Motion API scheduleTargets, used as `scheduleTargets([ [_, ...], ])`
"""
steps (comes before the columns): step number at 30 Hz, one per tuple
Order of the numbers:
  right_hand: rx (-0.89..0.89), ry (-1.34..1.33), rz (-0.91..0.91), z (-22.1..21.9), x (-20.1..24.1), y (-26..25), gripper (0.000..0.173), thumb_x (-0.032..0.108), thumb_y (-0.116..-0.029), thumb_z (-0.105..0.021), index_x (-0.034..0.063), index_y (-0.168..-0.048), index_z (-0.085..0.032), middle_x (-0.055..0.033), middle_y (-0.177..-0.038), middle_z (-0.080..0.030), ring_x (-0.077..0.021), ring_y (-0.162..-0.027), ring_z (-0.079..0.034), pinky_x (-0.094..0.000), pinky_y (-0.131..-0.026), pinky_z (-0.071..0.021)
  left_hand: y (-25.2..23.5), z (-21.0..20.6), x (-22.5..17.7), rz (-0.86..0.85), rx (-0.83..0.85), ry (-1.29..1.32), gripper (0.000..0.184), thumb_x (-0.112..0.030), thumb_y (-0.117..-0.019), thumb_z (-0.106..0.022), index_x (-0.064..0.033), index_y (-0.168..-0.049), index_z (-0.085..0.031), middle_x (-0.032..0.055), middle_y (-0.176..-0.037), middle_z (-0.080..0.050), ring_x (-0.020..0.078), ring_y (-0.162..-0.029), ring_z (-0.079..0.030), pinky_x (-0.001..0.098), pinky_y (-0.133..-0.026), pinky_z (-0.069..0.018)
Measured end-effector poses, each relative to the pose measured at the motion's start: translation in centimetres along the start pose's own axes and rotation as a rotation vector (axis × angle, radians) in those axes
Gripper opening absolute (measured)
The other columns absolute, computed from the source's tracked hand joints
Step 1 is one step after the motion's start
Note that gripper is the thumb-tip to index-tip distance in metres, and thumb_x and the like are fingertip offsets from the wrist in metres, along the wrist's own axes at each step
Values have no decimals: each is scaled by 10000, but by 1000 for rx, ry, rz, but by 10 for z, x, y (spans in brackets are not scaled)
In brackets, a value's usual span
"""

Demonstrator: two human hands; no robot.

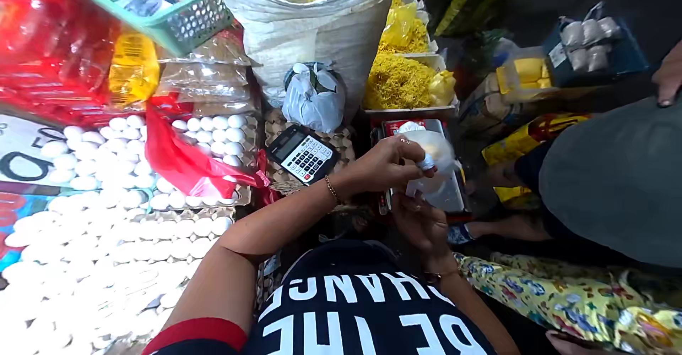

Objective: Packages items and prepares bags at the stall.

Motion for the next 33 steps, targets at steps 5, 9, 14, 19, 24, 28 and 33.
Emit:
scheduleTargets([
  [5, -322, 1163, 184, 27, 63, 11, 147, 10, -879, -628, 112, -967, -571, 44, -930, -650, -65, -844, -656, -291, -792, -586, 2, -23, 73, 225, 191, -308, 178, -131, -904, -653, 11, -818, -716, 152, -858, -666, 293, -921, -627, 485, -841, -504],
  [9, -268, 1464, 107, 30, 56, 8, 118, -6, -858, -575, -53, -965, -593, -75, -949, -632, -76, -889, -616, -260, -814, -539, 14, -51, 94, 273, 464, -372, 225, -218, -894, -679, -7, -920, -752, 159, -936, -700, 328, -997, -642, 529, -863, -519],
  [14, -245, 1627, 16, 41, 78, 31, 231, 40, -876, -568, -73, -1067, -634, -135, -1009, -669, -113, -910, -635, -276, -828, -538, 10, -91, 98, 255, 670, -150, 278, -194, -898, -652, 29, -1050, -717, 158, -1028, -687, 287, -1056, -578, 455, -926, -446],
  [19, -180, 1798, -105, 67, 100, 31, 382, 186, -868, -710, -4, -1195, -653, -204, -1228, -572, -271, -1114, -593, -437, -940, -528, -13, -115, 110, 200, 728, -149, 304, -267, -933, -657, 21, -967, -750, 154, -1043, -688, 303, -1088, -552, 479, -994, -379],
  [24, -118, 1847, -398, 97, 96, 12, 353, 127, -909, -696, -49, -1204, -613, -235, -1174, -605, -350, -1086, -610, -514, -950, -504, -18, -119, 138, 249, 769, -178, 275, -255, -952, -642, -36, -1041, -783, 124, -1115, -717, 308, -1178, -545, 517, -1042, -370],
  [28, 16, 1823, -357, 101, 94, -9, 246, 138, -908, -722, -44, -1060, -654, -183, -1002, -632, -295, -974, -623, -483, -890, -513, -20, -107, 144, 331, 725, -185, 242, -197, -949, -649, -43, -1080, -781, 110, -1195, -702, 305, -1242, -522, 530, -1065, -369],
  [33, 93, 1845, -341, 106, 90, -25, 222, 185, -947, -694, -31, -987, -657, -149, -920, -627, -265, -911, -617, -455, -853, -507, -12, -91, 151, 422, 560, -38, 265, -126, -939, -651, 16, -1142, -746, 142, -1298, -651, 240, -1247, -516, 401, -1076, -374],
])
Point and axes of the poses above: each hand's wrist, its own y-axis away from the middle knuckle, its own z-axis out of the back of the hand, x = y × z, the point moved 9 cm from there along -y, towards the middle knuckle
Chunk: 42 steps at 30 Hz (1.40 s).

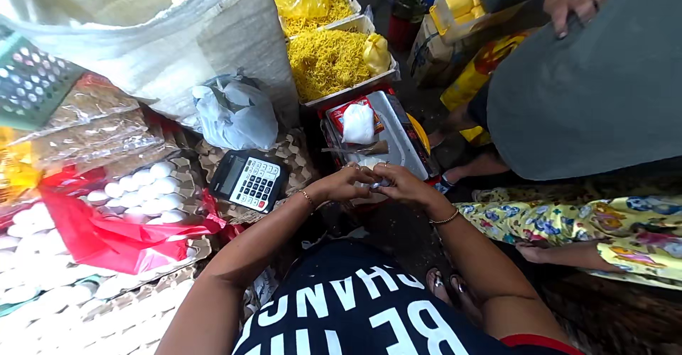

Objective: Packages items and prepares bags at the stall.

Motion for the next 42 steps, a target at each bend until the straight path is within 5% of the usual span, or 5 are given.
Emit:
scheduleTargets([
  [12, -620, 157, 4, 2, -5, 17, 153, 70, -817, -646, -81, -820, -617, -211, -764, -617, -337, -733, -628, -481, -694, -518, 6, -11, 26, 3, -211, 599, 351, -139, -1002, -503, 40, -1256, -666, 129, -1470, -521, 125, -1346, -484, 311, -1127, -393],
  [20, -709, 105, 19, -12, -18, 25, 433, 88, -874, -535, -40, -1262, -680, -213, -1371, -624, -436, -1357, -499, -604, -1157, -325, 11, -8, -10, -261, -315, 195, 335, -191, -978, -602, 72, -1141, -730, 215, -1306, -650, 271, -1302, -536, 423, -1177, -301],
  [32, -785, -87, -340, 12, -9, 60, 410, 122, -867, -574, -163, -1162, -565, -175, -1021, -658, -123, -953, -653, -300, -872, -545, 38, 7, -89, -580, -429, 76, 344, -159, -941, -627, 34, -1208, -724, 174, -1255, -697, 304, -1243, -587, 471, -1150, -319],
  [35, -797, 17, -589, 27, -9, 57, 515, 266, -1096, -425, -216, -1237, -540, -372, -1110, -625, -398, -1051, -635, -536, -977, -473, 76, 31, -83, -487, -539, 27, 282, -96, -963, -625, 52, -1180, -727, 201, -1206, -706, 316, -1204, -615, 454, -1111, -385],
  [42, -717, -27, -787, 42, -50, 66, 606, 369, -1114, -354, -187, -1304, -501, -371, -1254, -565, -405, -1140, -587, -541, -1009, -450, 239, 72, 45, 250, -941, -40, 288, -135, -1061, -500, 95, -1103, -669, 235, -1050, -680, 320, -1006, -668, 486, -942, -521],
])
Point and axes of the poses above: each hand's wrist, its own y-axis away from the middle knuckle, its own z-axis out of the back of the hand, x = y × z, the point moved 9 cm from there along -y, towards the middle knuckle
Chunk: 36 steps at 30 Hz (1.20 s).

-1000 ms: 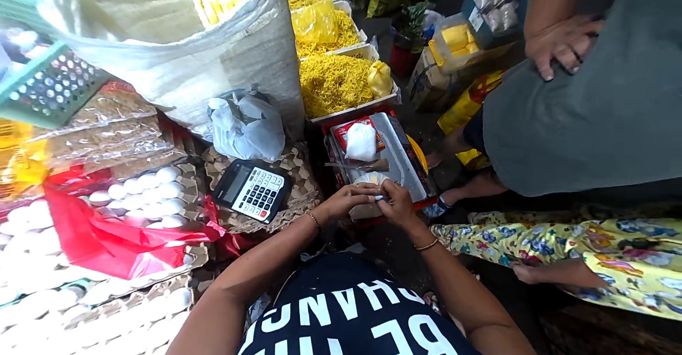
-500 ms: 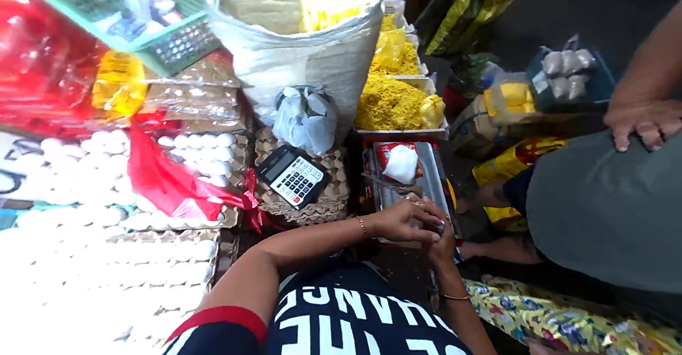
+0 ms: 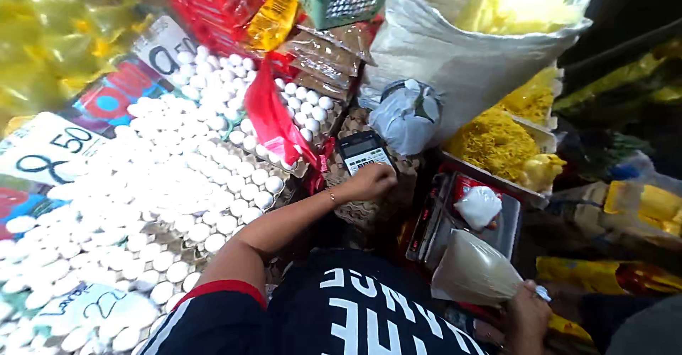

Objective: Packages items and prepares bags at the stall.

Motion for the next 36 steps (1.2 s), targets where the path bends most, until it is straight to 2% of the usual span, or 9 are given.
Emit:
scheduleTargets([
  [5, 45, -170, -266, -19, -51, -8, 578, 456, -1106, -323, -37, -1378, -451, -183, -1123, -546, -215, -866, -554, -422, -731, -484, 61, 107, 99, 377, -289, -311, 321, -235, -1038, -555, 50, -1093, -694, 253, -1078, -687, 417, -1077, -656, 628, -957, -490],
  [8, 52, -354, -356, -26, -67, -5, 566, 463, -1102, -340, 39, -1476, -382, -192, -1320, -524, -245, -1044, -578, -440, -838, -506, 90, 151, 130, 501, -467, -477, 469, -361, -977, -657, 63, -1178, -645, 304, -1165, -644, 482, -1150, -608, 659, -974, -463],
  [10, 19, -231, -316, -26, -68, -8, 583, 498, -1097, -310, 19, -1404, -438, -175, -1173, -546, -221, -892, -553, -420, -717, -474, 99, 169, 148, 634, -543, -501, 735, -521, -948, -654, 73, -1363, -532, 339, -1276, -593, 507, -1239, -554, 665, -1032, -424],
  [12, 29, -164, -270, -28, -66, -10, 624, 496, -1096, -310, -29, -1400, -456, -238, -1243, -557, -285, -997, -576, -495, -805, -490, 103, 179, 164, 770, -584, -475, 861, -600, -926, -639, 99, -1400, -471, 359, -1265, -590, 516, -1223, -566, 672, -1007, -440],
  [16, 46, -136, -223, -27, -59, -5, 677, 510, -1088, -333, -66, -1425, -441, -313, -1365, -511, -391, -1161, -551, -594, -918, -455, 96, 182, 182, 895, -535, -404, 511, -364, -977, -630, 89, -1215, -625, 335, -1210, -632, 512, -1173, -597, 711, -939, -443],
  [24, 27, -252, -38, -27, -47, -1, 595, 345, -1093, -447, -71, -1505, -342, -325, -1457, -453, -406, -1286, -513, -548, -1056, -421, 73, 177, 120, 430, -509, -233, 280, -189, -959, -640, 87, -914, -660, 273, -1061, -642, 426, -1036, -625, 631, -905, -473],
  [28, -127, -176, 76, -17, -25, 5, 623, 231, -1043, -564, -92, -1520, -326, -342, -1520, -378, -438, -1409, -398, -534, -1163, -325, 73, 147, 66, 208, -415, -27, 241, -96, -887, -641, -48, -696, -502, 73, -629, -467, 213, -583, -475, 427, -556, -387],
  [31, -161, -52, 495, -3, 49, 47, 729, 194, -946, -673, -164, -1486, -339, -416, -1538, -289, -536, -1451, -294, -572, -1208, -262, 72, 93, 13, 70, -69, 98, 61, 30, -893, -637, -14, -890, -595, 79, -750, -589, 159, -637, -573, 355, -597, -503],
  [36, 526, -267, 1131, -69, 164, 177, 998, 582, -846, -735, -64, -1515, -375, -293, -1563, -367, -338, -1484, -339, -509, -1221, -293, 85, -14, -71, -256, 591, 234, 300, -32, -899, -537, 22, -1172, -651, 66, -1094, -690, 54, -973, -632, 274, -878, -532],
])
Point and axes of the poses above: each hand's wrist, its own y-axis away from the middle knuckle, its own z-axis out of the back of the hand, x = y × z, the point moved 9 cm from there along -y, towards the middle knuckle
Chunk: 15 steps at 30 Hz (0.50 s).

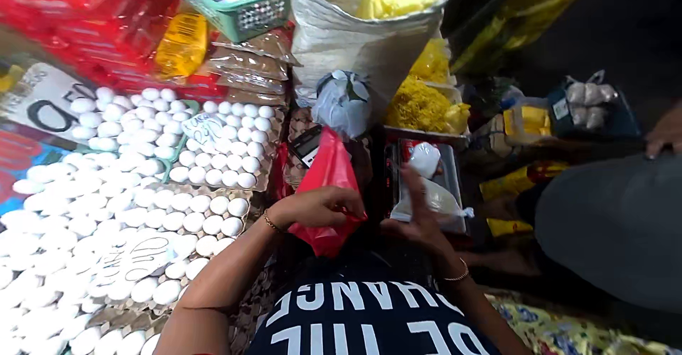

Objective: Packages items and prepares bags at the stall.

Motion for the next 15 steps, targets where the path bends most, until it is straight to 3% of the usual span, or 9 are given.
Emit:
scheduleTargets([
  [1, 106, -77, 63, -23, 16, -4, 942, 602, -851, -727, -20, -1496, -437, -240, -1532, -440, -298, -1452, -392, -517, -1209, -315, -5, -7, -8, -37, 32, 48, 282, -28, -912, -540, 20, -1167, -652, 41, -1078, -691, 24, -963, -628, 241, -872, -530],
  [3, 236, -228, 82, -48, 37, -6, 603, 416, -940, -692, -20, -1339, -574, -101, -1293, -652, -108, -1239, -580, -394, -1137, -424, -3, -1, -17, -45, -27, 164, 228, -60, -918, -555, -39, -1117, -664, -38, -988, -686, -14, -883, -624, 194, -794, -537],
  [4, 233, -301, 73, -49, 41, -7, 386, 280, -988, -632, -30, -1217, -630, -42, -1126, -699, -28, -1062, -638, -282, -988, -526, 3, 11, -19, -55, -114, 242, 202, -91, -921, -575, -76, -1094, -677, -53, -942, -696, -5, -827, -634, 193, -735, -546],
  [5, 198, -381, 49, -45, 42, -8, 255, 180, -1017, -569, -31, -1126, -661, 2, -1021, -709, 10, -952, -650, -229, -883, -557, 11, 26, -19, -78, -238, 350, 186, -144, -933, -608, -106, -1093, -695, -46, -925, -712, 12, -785, -648, 197, -689, -554],
  [7, 60, -466, -98, -27, 26, -6, 188, 132, -1038, -504, 30, -1057, -660, 70, -931, -703, 22, -860, -657, -224, -805, -576, 30, 55, -6, -144, -533, 652, 220, -240, -990, -592, -167, -1183, -668, -44, -941, -715, 18, -762, -666, 185, -660, -571],
  [8, -32, -484, -199, -18, 13, -2, 186, 124, -1034, -488, 43, -1058, -653, 69, -909, -704, 6, -841, -665, -240, -797, -583, 36, 65, 3, -161, -646, 773, 308, -280, -1049, -458, -194, -1303, -611, -34, -1051, -714, 41, -852, -687, 205, -721, -586],
  [10, -208, -523, -386, -3, -10, 7, 206, 121, -1050, -466, 32, -1145, -626, 15, -898, -708, -55, -827, -690, -285, -789, -604, 32, 64, 20, -141, -653, 902, 508, -482, -1099, -265, -221, -1487, -467, 18, -1384, -614, 157, -1148, -663, 330, -905, -584],
  [12, -295, -515, -477, 3, -21, 12, 205, 134, -1068, -457, 39, -1173, -605, 3, -882, -702, -65, -810, -693, -279, -775, -606, 17, 43, 33, 15, -602, 827, 530, -569, -1061, -329, -169, -1326, -554, 44, -1329, -651, 215, -1116, -686, 408, -900, -601],
  [15, -306, -460, -434, 4, -23, 13, 169, 127, -1062, -480, 35, -1133, -603, 5, -850, -700, -61, -778, -695, -268, -750, -607, -10, 11, 43, 161, -400, 694, 384, -364, -1054, -485, -67, -1252, -626, 55, -1113, -712, 162, -947, -712, 342, -846, -610],
])
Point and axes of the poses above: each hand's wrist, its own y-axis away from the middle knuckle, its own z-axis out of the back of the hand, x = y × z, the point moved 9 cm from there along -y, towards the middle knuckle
